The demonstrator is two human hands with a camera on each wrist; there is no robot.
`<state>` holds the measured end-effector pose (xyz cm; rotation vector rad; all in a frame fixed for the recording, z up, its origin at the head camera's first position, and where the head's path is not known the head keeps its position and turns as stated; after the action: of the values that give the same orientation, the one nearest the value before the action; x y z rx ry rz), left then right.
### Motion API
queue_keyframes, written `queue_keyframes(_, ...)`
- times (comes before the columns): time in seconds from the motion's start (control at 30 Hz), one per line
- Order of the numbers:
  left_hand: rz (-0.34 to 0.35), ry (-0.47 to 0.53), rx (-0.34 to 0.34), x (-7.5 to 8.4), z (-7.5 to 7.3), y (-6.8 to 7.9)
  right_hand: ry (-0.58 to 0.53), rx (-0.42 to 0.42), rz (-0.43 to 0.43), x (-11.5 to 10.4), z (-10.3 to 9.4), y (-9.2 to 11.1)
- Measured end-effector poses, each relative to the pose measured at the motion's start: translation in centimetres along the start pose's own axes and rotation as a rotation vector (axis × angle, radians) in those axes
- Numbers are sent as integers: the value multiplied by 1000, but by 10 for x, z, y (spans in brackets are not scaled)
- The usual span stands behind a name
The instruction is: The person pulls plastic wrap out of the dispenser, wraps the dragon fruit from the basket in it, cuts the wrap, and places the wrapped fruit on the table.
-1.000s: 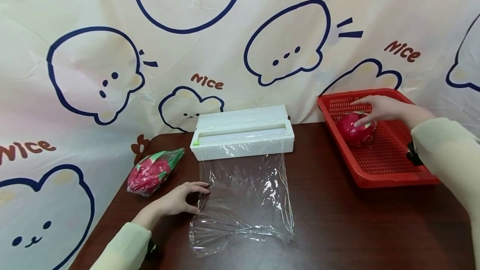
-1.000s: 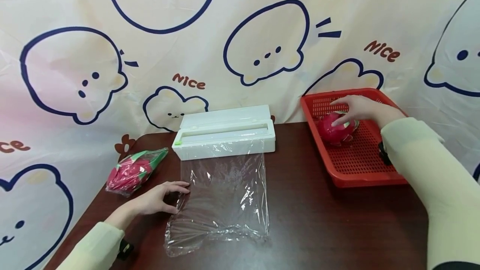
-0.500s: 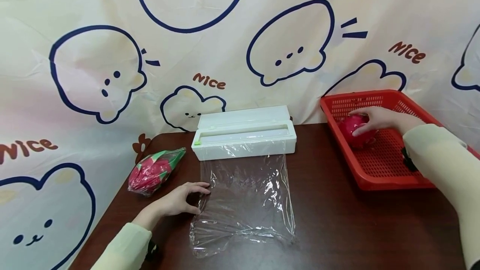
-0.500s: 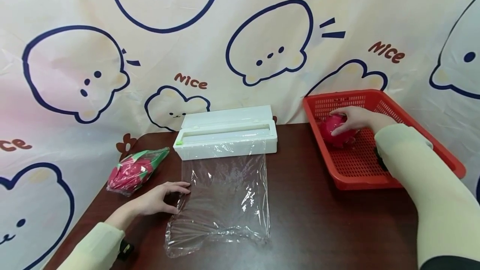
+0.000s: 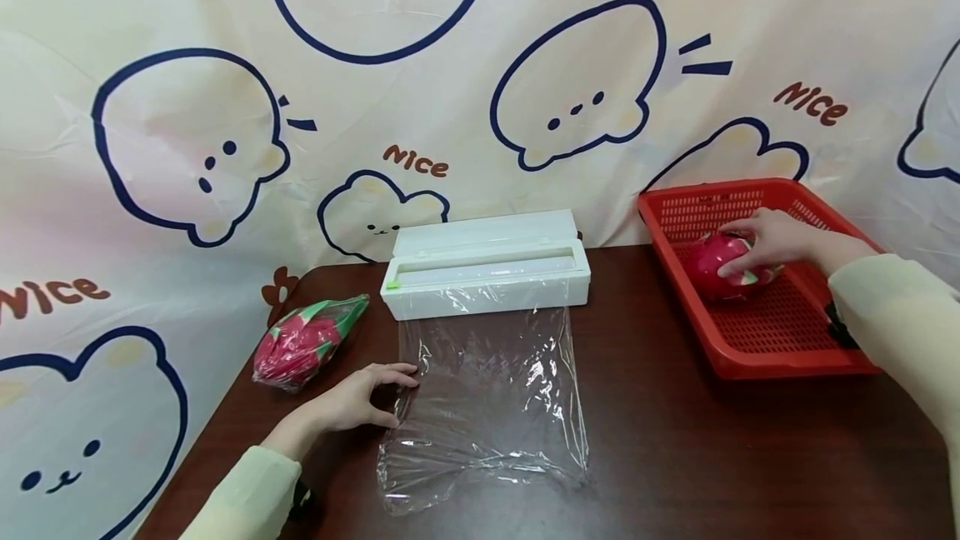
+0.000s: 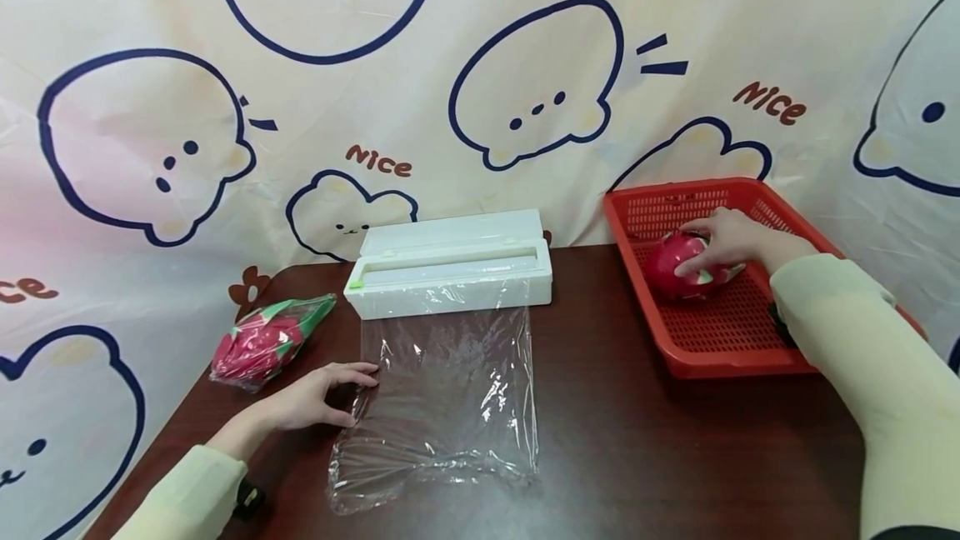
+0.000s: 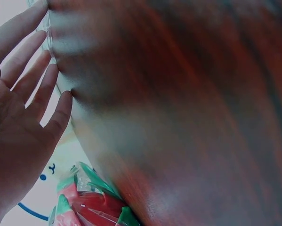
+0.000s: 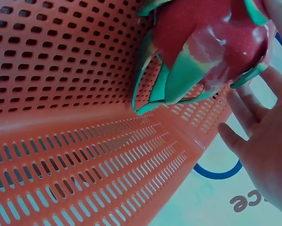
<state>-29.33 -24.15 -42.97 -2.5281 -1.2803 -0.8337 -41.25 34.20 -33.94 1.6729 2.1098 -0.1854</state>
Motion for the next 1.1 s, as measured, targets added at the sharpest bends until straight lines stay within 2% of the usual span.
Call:
queue_keyframes(0.1,14,-2,-2,0,2,0,-43,-15,-1,0,4,2)
queue_keyframes(0.23,13,-13,-4,-1,3,1,-167,-108,-6,-1,14,3)
queue_keyframes(0.33,3,-14,-7,-2,2,0,-207,-154,-12,-2,18,3)
queue_keyframes(0.5,2,-6,-5,-3,1,0,-197,-169,-9,-4,19,1)
queue_keyframes(0.67,13,-11,3,-3,1,1,-140,-169,24,-4,17,-1)
queue_keyframes(0.87,16,-8,6,0,0,1,-147,-235,46,-5,17,0)
queue_keyframes(1.1,27,-22,10,-1,0,0,-107,-207,42,-6,17,0)
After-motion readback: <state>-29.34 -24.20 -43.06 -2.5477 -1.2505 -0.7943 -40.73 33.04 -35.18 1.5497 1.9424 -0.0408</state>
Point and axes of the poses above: each hand's wrist, its own y-axis away from the middle knuckle, its own z-axis out of the palm, x = y × z, the point moved 5 cm from there along -y, towards the middle knuckle, and after that the axes turned 3 degrees about -y, right-handed, at the moved point
